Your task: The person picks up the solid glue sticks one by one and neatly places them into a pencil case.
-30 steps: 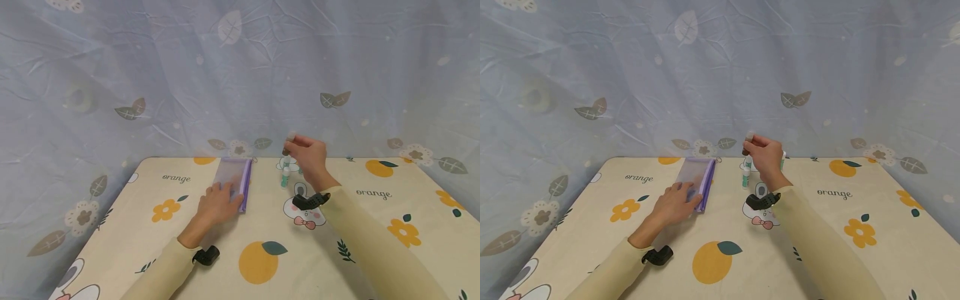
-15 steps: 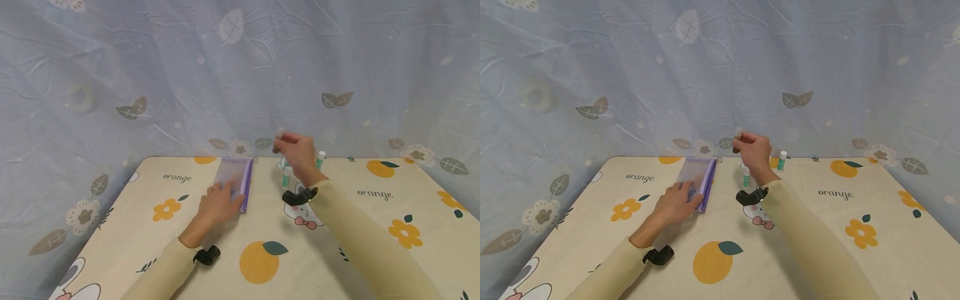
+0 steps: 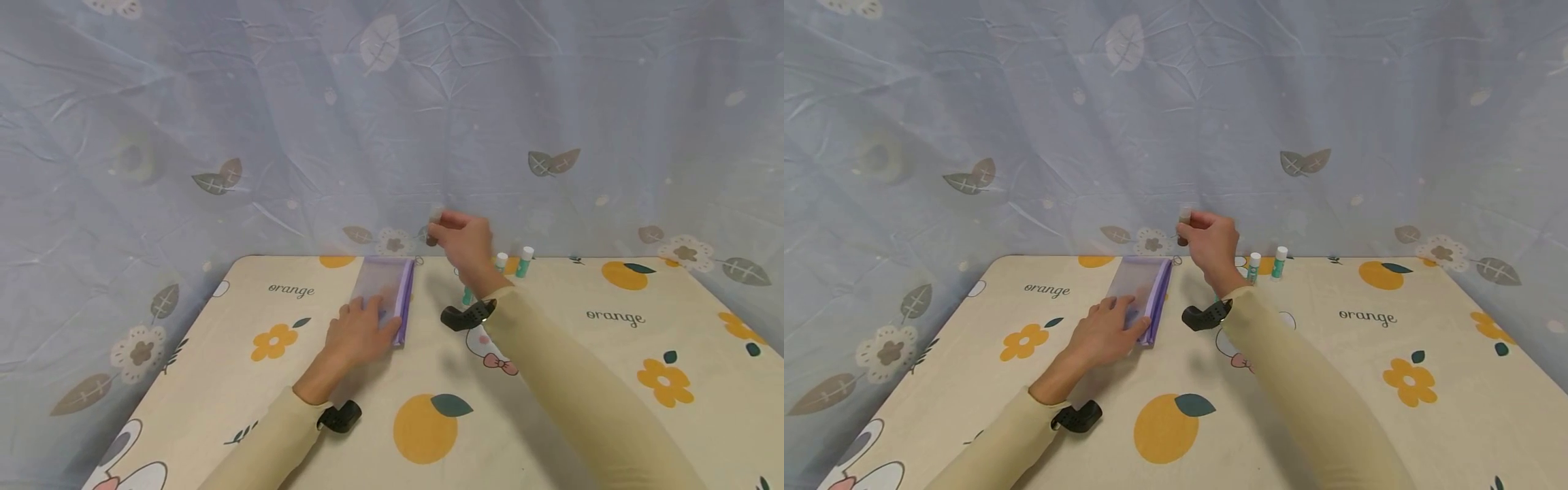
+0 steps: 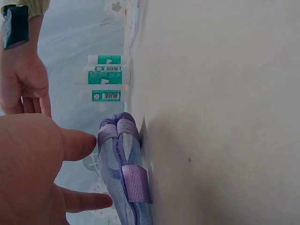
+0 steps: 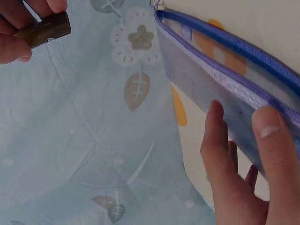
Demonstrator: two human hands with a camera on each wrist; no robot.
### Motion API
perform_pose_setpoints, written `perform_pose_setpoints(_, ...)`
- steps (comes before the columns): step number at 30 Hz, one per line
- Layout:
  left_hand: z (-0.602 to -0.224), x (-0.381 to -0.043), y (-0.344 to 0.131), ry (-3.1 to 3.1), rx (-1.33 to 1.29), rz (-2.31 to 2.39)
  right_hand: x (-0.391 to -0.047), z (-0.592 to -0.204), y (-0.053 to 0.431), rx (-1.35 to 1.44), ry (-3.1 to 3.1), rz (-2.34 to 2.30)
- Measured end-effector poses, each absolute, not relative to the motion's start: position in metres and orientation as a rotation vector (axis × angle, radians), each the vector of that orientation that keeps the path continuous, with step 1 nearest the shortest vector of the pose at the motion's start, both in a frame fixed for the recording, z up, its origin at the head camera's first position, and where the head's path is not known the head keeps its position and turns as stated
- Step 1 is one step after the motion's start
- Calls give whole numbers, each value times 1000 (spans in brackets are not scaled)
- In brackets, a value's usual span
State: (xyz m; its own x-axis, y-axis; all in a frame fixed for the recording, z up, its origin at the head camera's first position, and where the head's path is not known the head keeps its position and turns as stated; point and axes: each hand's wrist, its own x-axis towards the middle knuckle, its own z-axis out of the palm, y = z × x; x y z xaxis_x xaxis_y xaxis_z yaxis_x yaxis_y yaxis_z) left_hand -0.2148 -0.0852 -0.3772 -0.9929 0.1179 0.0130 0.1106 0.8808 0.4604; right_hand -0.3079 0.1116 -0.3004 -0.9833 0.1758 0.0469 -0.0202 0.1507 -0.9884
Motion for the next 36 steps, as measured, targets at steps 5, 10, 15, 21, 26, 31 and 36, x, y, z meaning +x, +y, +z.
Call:
perform_pose_setpoints(5, -377, -216, -84, 3037, 195, 743, -310, -301, 104, -140, -2249, 1952)
perform_pose_setpoints(10, -377, -217, -82, 3037, 196, 730, -312, -300, 99, -127, -2213, 1970)
perform_pose_setpoints(15, -377, -217, -82, 3038, 199, 727, -314, -301, 94, -116, -2196, 1971)
perform_pose_setpoints(21, -379, -217, -83, 3035, 187, 738, -315, -302, 91, -120, -2202, 1980)
perform_pose_setpoints(26, -380, -216, -83, 3031, 179, 731, -314, -302, 89, -136, -2212, 1985)
perform_pose_setpoints(31, -379, -216, -84, 3043, 182, 711, -315, -306, 86, -141, -2238, 1974)
perform_pose_setpoints(36, -379, -216, -84, 3043, 176, 704, -317, -312, 84, -148, -2278, 1925)
